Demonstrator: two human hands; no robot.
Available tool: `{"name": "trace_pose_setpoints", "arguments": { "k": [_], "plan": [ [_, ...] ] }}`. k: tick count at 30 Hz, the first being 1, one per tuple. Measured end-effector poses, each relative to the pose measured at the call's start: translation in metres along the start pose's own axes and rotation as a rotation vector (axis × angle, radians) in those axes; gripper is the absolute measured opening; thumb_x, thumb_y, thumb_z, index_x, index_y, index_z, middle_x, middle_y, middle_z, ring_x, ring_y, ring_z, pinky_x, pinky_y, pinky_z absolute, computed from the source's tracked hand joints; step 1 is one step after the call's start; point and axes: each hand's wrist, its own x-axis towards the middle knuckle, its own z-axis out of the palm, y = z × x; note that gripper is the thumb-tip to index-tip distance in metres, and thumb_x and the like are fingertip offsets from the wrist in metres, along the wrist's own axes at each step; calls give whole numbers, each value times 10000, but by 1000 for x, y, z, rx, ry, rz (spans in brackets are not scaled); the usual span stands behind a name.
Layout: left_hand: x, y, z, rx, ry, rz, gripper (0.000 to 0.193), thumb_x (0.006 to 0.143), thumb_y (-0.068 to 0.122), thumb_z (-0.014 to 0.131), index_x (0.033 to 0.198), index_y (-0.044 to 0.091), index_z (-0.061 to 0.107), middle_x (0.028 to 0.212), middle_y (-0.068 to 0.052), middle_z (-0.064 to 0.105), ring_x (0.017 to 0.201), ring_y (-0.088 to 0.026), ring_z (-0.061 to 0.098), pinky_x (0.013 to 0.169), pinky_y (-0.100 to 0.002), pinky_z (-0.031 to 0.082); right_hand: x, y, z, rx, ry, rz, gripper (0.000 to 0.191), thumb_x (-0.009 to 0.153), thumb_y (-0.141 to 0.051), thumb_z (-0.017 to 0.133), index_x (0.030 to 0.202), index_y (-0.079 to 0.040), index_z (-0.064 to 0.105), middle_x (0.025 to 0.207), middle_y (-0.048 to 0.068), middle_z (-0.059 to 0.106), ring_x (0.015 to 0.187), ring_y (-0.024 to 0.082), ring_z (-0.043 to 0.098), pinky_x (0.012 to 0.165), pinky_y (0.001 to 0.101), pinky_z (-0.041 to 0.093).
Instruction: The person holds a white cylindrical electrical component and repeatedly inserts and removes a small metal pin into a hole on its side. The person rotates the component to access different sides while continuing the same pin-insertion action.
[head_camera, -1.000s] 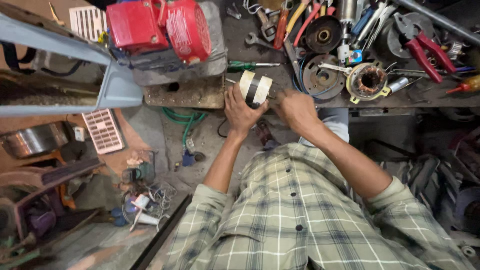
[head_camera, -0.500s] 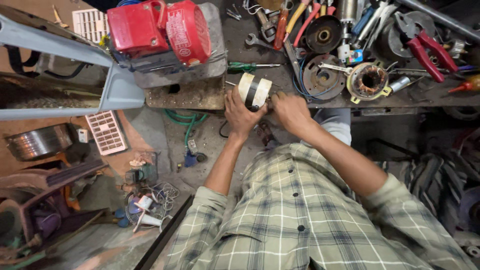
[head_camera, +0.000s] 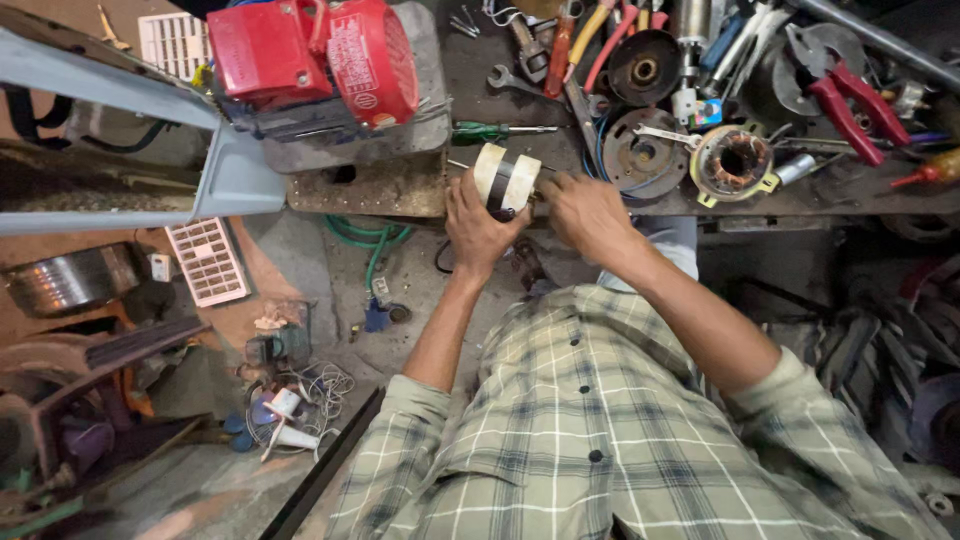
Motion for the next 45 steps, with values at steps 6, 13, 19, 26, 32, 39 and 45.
{"name": "trace_pose_setpoints", "arguments": {
  "k": [6,13,19,26,32,39,45],
  "plan": [
    [0,2,-1,-22,81,23,1016,726,621,836,1407,-22,443,1262,-272,549,1203,-493,561,1114,-584,447,2,-3,-1,-23,-96,43,212,790,-127,682,983,-39,685,985,150,708,880,357,716,682,470,571],
    [0,3,-1,69,103,46,1061,713,636,828,1425,-42,429,1318,-310,532,1229,-530,535,1097,-585,435,1,-4,2,5,-26,29,231,755,-114,690,977,-52,696,953,138,714,882,351,714,679,467,567],
    [0,4,-3,2,71,-6,1035,716,606,848,1425,-25,437,1303,-292,542,1222,-513,541,1073,-582,454,1,-2,6,-36,36,-35,239,739,-121,685,970,-60,698,928,117,718,894,322,716,711,453,555],
    [-1,4,0,-30,61,-14,1016,712,582,861,1420,-13,441,1300,-270,537,1201,-501,545,1034,-584,472,5,-5,3,-88,-48,21,234,766,-172,678,977,-78,711,970,124,726,899,320,700,742,471,524],
    [-3,2,0,14,68,-3,1027,718,573,864,1437,-18,431,1334,-303,522,1243,-533,520,1065,-590,453,6,-11,-3,-90,-11,17,196,808,-151,683,990,-81,699,981,105,720,965,307,699,781,467,523],
    [-1,2,3,52,99,9,1012,709,515,873,1439,-31,434,1352,-305,520,1256,-542,514,1079,-573,444,0,-20,1,-3,56,6,242,826,-210,698,1017,-64,678,952,126,708,940,320,698,792,468,524],
    [-4,1,0,-7,102,22,948,726,444,866,1438,-10,436,1346,-271,538,1264,-506,529,1143,-570,430,9,-23,-3,10,-12,-9,279,769,-244,737,978,-65,690,923,124,710,889,331,702,724,488,517]
  ]
}}
